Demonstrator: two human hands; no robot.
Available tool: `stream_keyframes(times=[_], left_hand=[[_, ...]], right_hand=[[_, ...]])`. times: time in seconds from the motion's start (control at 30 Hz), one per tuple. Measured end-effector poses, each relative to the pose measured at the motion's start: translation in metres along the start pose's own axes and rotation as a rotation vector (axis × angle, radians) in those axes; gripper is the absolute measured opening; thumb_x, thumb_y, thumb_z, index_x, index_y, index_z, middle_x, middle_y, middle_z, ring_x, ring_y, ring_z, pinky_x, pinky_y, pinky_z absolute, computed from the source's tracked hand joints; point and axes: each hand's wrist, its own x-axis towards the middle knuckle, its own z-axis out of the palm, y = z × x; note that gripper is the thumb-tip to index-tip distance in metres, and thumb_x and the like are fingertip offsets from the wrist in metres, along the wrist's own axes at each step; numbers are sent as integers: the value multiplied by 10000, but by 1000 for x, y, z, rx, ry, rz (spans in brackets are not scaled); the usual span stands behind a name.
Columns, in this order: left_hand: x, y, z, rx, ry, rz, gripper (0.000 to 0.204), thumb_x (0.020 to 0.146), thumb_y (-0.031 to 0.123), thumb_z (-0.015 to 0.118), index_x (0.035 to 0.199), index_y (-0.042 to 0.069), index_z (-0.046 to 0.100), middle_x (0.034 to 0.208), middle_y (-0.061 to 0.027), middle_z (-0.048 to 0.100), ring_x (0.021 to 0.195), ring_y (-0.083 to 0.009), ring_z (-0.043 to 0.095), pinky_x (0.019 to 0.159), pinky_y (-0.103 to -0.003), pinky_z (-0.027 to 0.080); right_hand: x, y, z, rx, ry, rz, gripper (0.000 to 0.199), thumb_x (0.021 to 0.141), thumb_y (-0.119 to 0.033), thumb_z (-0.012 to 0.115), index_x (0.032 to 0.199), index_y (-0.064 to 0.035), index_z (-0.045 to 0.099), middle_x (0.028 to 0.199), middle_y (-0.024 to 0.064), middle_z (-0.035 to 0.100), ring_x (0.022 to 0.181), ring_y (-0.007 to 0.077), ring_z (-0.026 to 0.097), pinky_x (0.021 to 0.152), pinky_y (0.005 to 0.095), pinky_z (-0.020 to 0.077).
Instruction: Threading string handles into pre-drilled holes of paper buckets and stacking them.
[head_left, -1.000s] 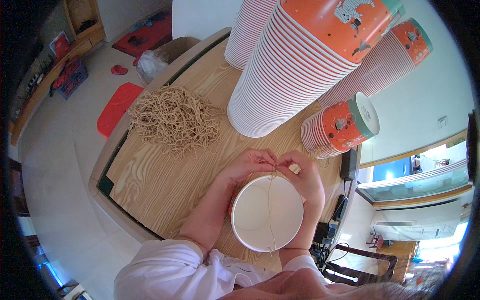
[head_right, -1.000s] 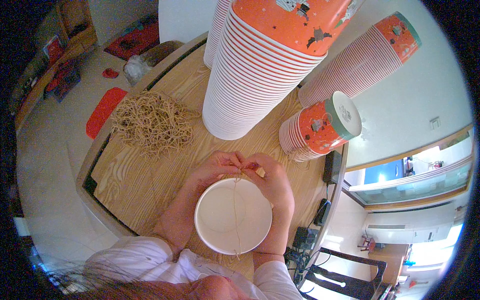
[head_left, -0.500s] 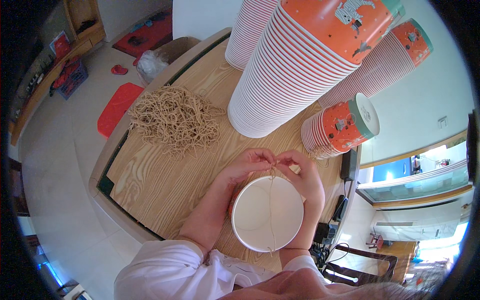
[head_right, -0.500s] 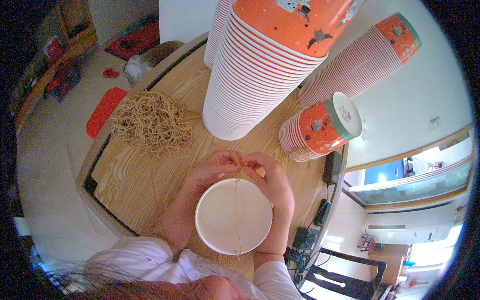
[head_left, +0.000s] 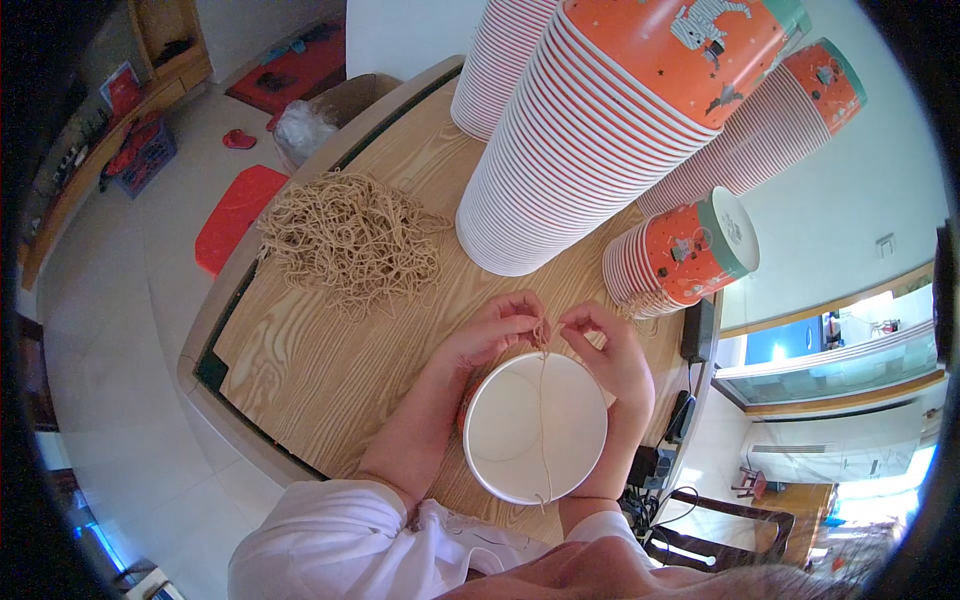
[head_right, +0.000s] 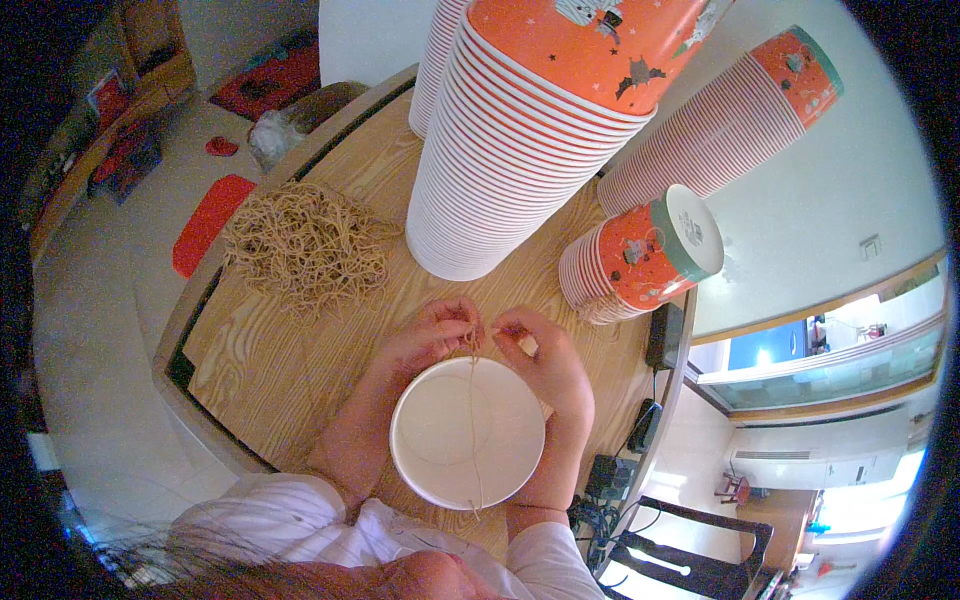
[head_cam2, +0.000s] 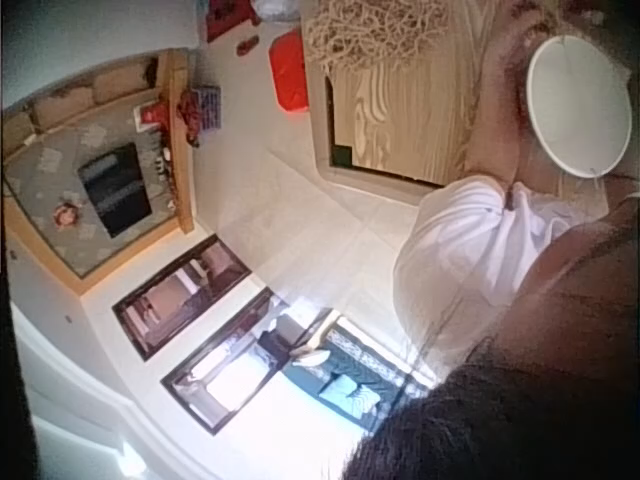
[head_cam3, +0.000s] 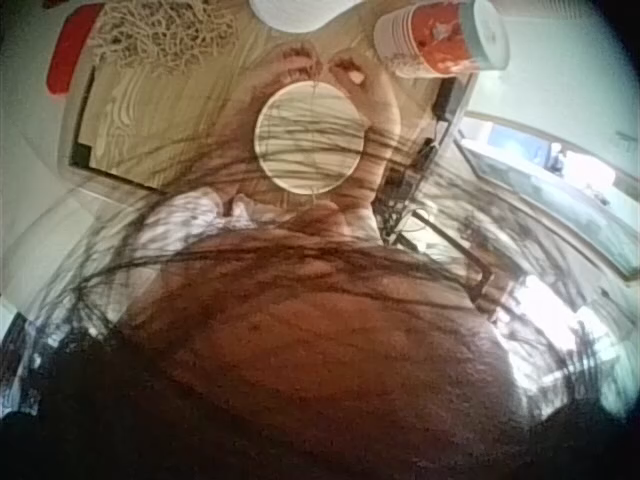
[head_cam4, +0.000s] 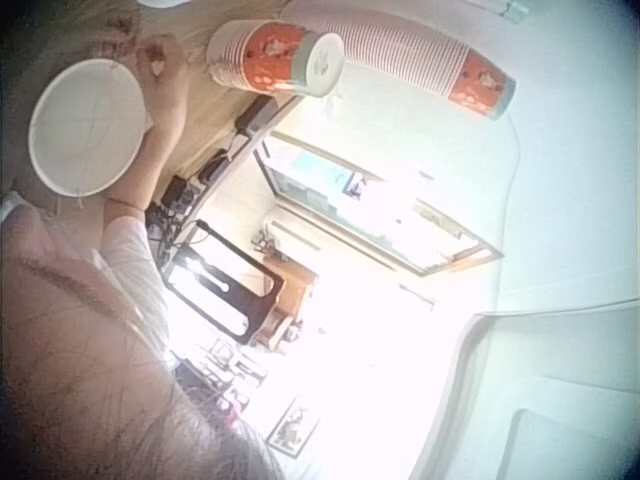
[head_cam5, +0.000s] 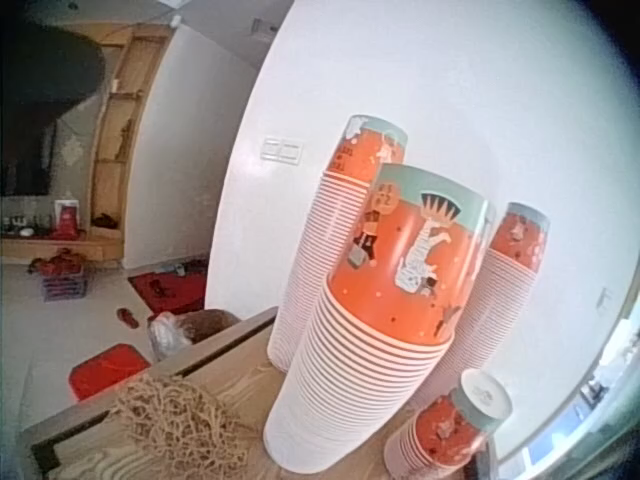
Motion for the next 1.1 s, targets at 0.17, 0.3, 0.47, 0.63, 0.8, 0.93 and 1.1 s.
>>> stream_keyframes(times=[0.17, 0.3, 0.47, 0.63, 0.8, 0.93, 1.1], left_hand=[[-1, 0, -1, -102, 71, -6, 100, 888, 110, 565, 967, 54, 539, 837, -91, 644, 781, -187, 638, 714, -320, 516], [-1, 0, -1, -155, 57, 4, 93, 901, 113, 550, 976, 62, 528, 809, -96, 649, 768, -186, 646, 699, -316, 518], [-1, -2, -3, -217, 58, 11, 108, 904, 125, 557, 986, 64, 521, 809, -92, 650, 750, -180, 647, 694, -302, 516], [-1, -2, -4, -188, 72, -4, 140, 892, 123, 582, 1001, 61, 521, 809, -73, 649, 740, -163, 649, 685, -273, 513], [-2, 1, 1, -154, 87, -15, 136, 881, 114, 592, 990, 63, 527, 794, -60, 643, 725, -164, 655, 673, -273, 519], [-5, 7, 7, -135, 69, -55, 135, 870, 116, 607, 970, 64, 534, 793, -60, 639, 709, -169, 655, 664, -279, 523], [-4, 4, 3, -131, 33, -61, 139, 866, 117, 609, 965, 61, 530, 791, -60, 629, 714, -173, 652, 669, -284, 522]], right_hand=[[-1, -9, 0, -15, -24, -67, 182, 779, 33, 648, 958, 18, 615, 843, 78, 620, 809, 154, 606, 754, 262, 474], [-4, -20, -3, -101, -98, -229, 312, 698, 31, 704, 997, 12, 617, 888, 110, 618, 863, 219, 611, 783, 294, 473], [-7, -29, 0, -177, -154, -276, 382, 643, 44, 729, 1006, -16, 627, 1035, 131, 588, 968, 271, 588, 850, 333, 468], [-2, -25, 9, -174, -166, -383, 342, 693, -14, 717, 1008, -117, 636, 1119, 91, 586, 1069, 293, 538, 847, 390, 475], [-2, -26, 7, -76, -75, -355, 211, 721, 22, 672, 907, -60, 616, 1003, 87, 620, 980, 287, 574, 822, 371, 481], [0, -26, 8, -144, 40, -302, 182, 721, 84, 646, 872, -8, 606, 902, 114, 608, 854, 233, 619, 738, 297, 485], [3, -18, 10, -237, 77, -241, 149, 739, 70, 636, 870, 10, 601, 807, 109, 600, 746, 224, 622, 668, 298, 486]])
